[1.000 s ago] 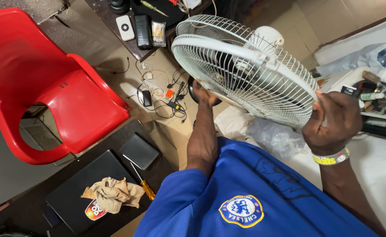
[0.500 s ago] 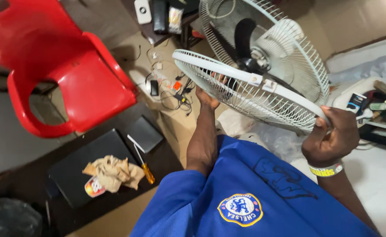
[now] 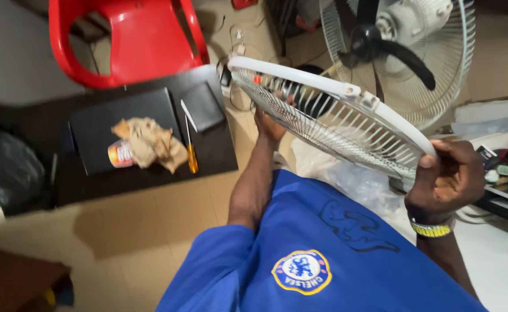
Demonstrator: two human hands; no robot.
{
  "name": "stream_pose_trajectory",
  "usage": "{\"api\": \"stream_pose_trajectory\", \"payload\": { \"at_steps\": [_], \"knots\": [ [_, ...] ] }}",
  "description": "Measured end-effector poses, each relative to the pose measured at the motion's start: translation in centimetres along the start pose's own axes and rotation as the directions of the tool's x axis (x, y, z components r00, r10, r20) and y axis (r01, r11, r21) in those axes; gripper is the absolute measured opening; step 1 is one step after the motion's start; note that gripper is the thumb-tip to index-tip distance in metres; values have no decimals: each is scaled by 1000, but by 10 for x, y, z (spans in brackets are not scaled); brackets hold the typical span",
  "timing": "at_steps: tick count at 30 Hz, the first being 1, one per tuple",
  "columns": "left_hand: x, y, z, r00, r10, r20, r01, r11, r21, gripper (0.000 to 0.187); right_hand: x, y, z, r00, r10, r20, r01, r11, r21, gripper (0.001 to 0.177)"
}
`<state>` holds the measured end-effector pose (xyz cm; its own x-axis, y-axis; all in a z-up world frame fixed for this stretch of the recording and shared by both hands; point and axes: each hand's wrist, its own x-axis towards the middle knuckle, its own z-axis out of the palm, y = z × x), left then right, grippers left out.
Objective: The person cleans a fan blade with a cloth, then attaches a white plastic ring to the fan cage. They use a screwdriver to secure the ring and adjust the fan head. The person handles the fan cage and ring multiple times to align and fasten them.
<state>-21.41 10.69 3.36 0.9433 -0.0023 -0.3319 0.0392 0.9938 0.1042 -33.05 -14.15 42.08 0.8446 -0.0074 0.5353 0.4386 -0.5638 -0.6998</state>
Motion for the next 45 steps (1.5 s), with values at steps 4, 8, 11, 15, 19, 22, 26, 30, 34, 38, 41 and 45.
{"api": "stream_pose_trajectory", "payload": {
  "at_steps": [4,8,11,15,19,22,26,30,34,38,41,45],
  "knots": [
    [-29,19,-45,968,-161,-190,209,942,264,46,-17,-9,-21,998,-44,33,42,997,67,32],
    [-70,55,-53,900,264,-348,125,608,784,29,-20,-11,-45,995,-75,69,73,997,25,31],
    [-96,104,2,714,700,0,-337,344,876,23,-26,-20,-58,990,-87,109,93,994,-52,29],
    [-204,133,179,719,421,553,-646,114,754,33,-33,-45,-65,992,-21,121,24,999,-23,33],
    [-240,152,280,766,-189,615,-600,134,789,37,-42,-66,-62,994,-23,109,32,996,-81,33],
    [-233,160,295,754,-363,547,-529,157,834,36,-43,-74,-63,996,20,89,-12,996,-89,33],
    [-238,178,298,742,-371,558,-585,49,810,30,-42,-80,-56,992,87,91,-80,994,-76,33],
    [-244,187,310,714,-397,578,-642,-41,765,28,-40,-84,-52,987,88,138,-97,994,55,31],
    [-245,192,322,713,-462,527,-640,-123,758,28,-40,-76,-53,966,161,200,-194,969,154,25],
    [-249,192,335,685,-510,520,-669,-158,726,27,-41,-65,-61,941,211,264,-257,955,151,20],
    [-250,191,345,706,-546,451,-634,-203,747,27,-41,-51,-65,915,251,315,-326,922,211,18],
    [-254,188,356,727,-560,397,-590,-214,779,31,-44,-25,-64,896,283,344,-394,864,315,20]
  ]
}}
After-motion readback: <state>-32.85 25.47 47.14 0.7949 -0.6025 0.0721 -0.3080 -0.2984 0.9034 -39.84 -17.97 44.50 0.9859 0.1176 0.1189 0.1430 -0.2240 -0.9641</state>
